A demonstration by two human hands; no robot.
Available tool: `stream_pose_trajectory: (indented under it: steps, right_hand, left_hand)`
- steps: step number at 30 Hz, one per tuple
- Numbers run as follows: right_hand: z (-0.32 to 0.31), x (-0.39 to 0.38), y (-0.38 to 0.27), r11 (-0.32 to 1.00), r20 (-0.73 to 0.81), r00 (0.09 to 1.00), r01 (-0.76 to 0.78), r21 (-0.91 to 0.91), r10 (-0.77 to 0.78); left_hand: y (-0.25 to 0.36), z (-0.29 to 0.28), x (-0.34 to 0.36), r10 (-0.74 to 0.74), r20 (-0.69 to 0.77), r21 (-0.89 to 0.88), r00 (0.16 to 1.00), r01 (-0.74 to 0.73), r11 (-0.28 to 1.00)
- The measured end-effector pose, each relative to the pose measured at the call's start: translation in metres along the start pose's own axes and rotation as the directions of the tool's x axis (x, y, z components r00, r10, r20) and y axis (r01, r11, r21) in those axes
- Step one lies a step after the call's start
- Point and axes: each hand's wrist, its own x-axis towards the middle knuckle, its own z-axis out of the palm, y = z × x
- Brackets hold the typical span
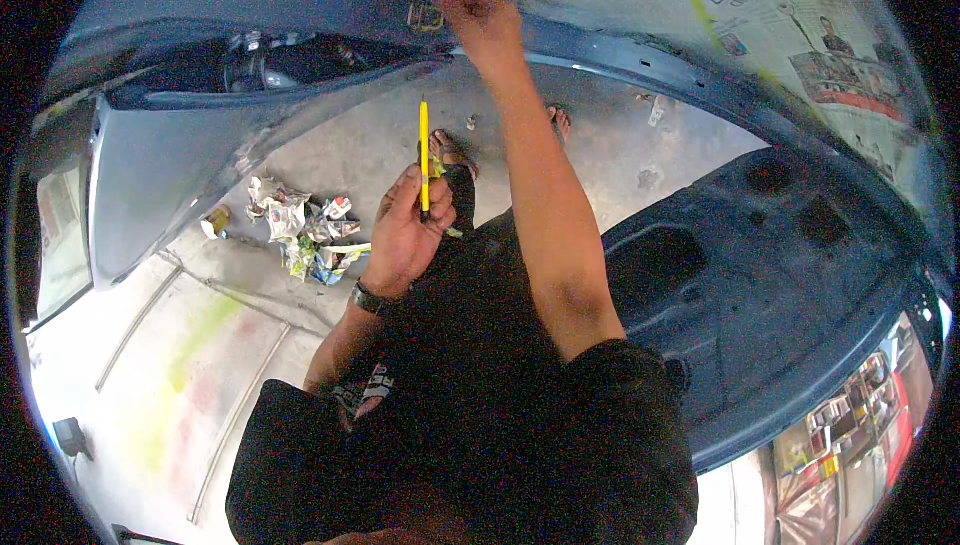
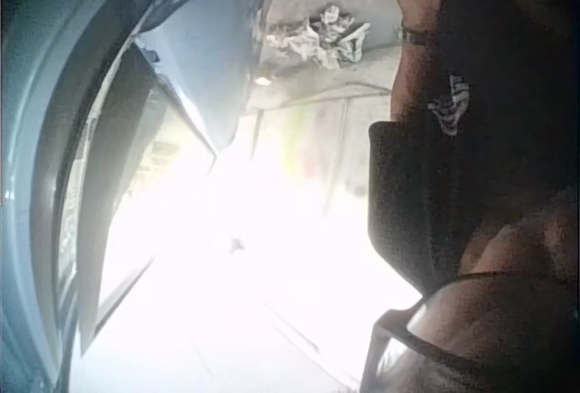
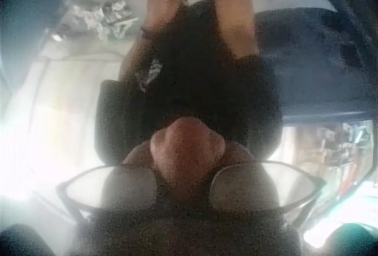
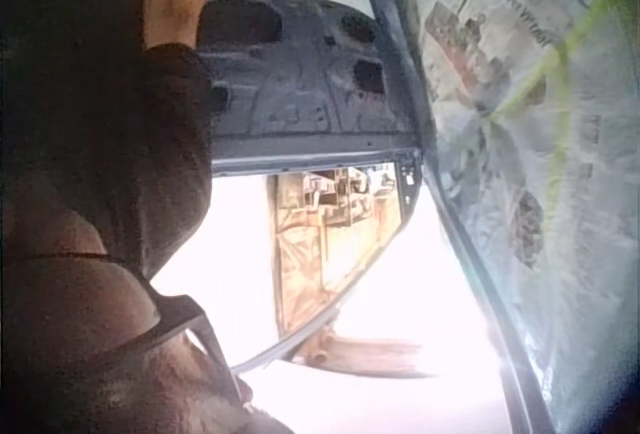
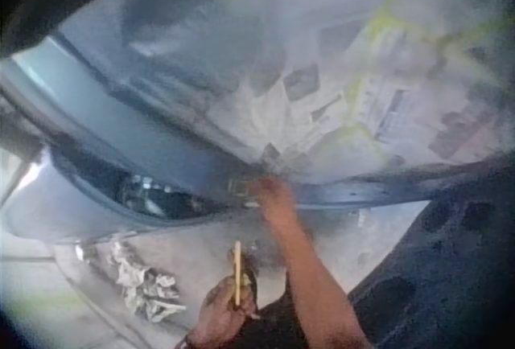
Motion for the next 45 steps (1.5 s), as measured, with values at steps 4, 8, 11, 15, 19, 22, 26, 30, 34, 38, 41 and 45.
stream_pose_trajectory:
  steps: [4, 8, 11, 15, 19, 22, 26, 30, 34, 38, 41, 45]
  right_hand:
    - [0.016, 0.017, 0.019, 0.98, -0.146, 0.985, 0.068, -0.186, -0.096]
    - [0.032, 0.016, 0.021, 0.998, -0.268, 0.963, 0.016, -0.062, -0.032]
    - [0.037, 0.025, 0.036, 0.996, -0.307, 0.948, 0.075, -0.054, -0.088]
    - [0.035, 0.026, 0.031, 0.983, -0.187, 0.966, -0.165, 0.082, 0.178]
    - [0.007, 0.043, 0.101, 0.886, 0.143, 0.95, 0.312, -0.343, -0.279]
    - [0.019, -0.018, 0.021, 0.67, 0.142, 0.815, -0.548, 0.501, 0.561]
    - [0.0, -0.027, 0.058, 0.48, 0.42, 0.878, -0.478, 0.736, 0.232]
    - [0.011, -0.015, 0.056, 0.17, 0.477, 0.872, -0.49, 0.855, 0.116]
    - [0.022, -0.013, 0.051, 0.421, 0.301, 0.941, -0.338, 0.842, 0.153]
    - [0.026, -0.012, 0.044, 0.305, 0.235, 0.952, -0.287, 0.908, 0.194]
    - [0.025, -0.005, 0.055, 0.127, 0.325, 0.934, -0.344, 0.93, 0.146]
    - [0.027, -0.01, 0.042, 0.081, 0.399, 0.905, -0.414, 0.907, 0.148]
  left_hand:
    - [-0.003, -0.001, 0.0, -0.004, 0.002, 0.011, 1.0, 0.004, 1.0]
    - [-0.001, -0.002, -0.003, 0.011, -0.013, -0.009, 1.0, -0.012, 1.0]
    - [0.0, -0.003, -0.002, 0.008, -0.01, -0.013, 1.0, -0.009, 1.0]
    - [0.002, -0.007, -0.004, 0.012, -0.028, -0.007, 1.0, -0.013, 1.0]
    - [0.0, -0.002, 0.005, 0.008, -0.006, 0.002, 1.0, -0.008, 1.0]
    - [0.004, -0.012, -0.003, 0.055, -0.036, -0.021, 0.998, -0.056, 0.998]
    - [-0.001, -0.01, 0.003, 0.006, -0.026, -0.01, 1.0, -0.006, 1.0]
    - [0.0, -0.01, 0.001, 0.028, -0.026, -0.009, 0.999, -0.028, 1.0]
    - [0.001, -0.013, 0.0, 0.035, -0.079, 0.029, 0.996, -0.033, 0.999]
    - [0.0, -0.017, -0.002, 0.039, -0.088, 0.053, 0.995, -0.035, 0.998]
    - [-0.002, -0.014, -0.001, 0.029, -0.057, 0.048, 0.998, -0.026, 0.999]
    - [-0.006, -0.012, 0.0, 0.042, -0.049, 0.073, 0.998, -0.038, 0.997]
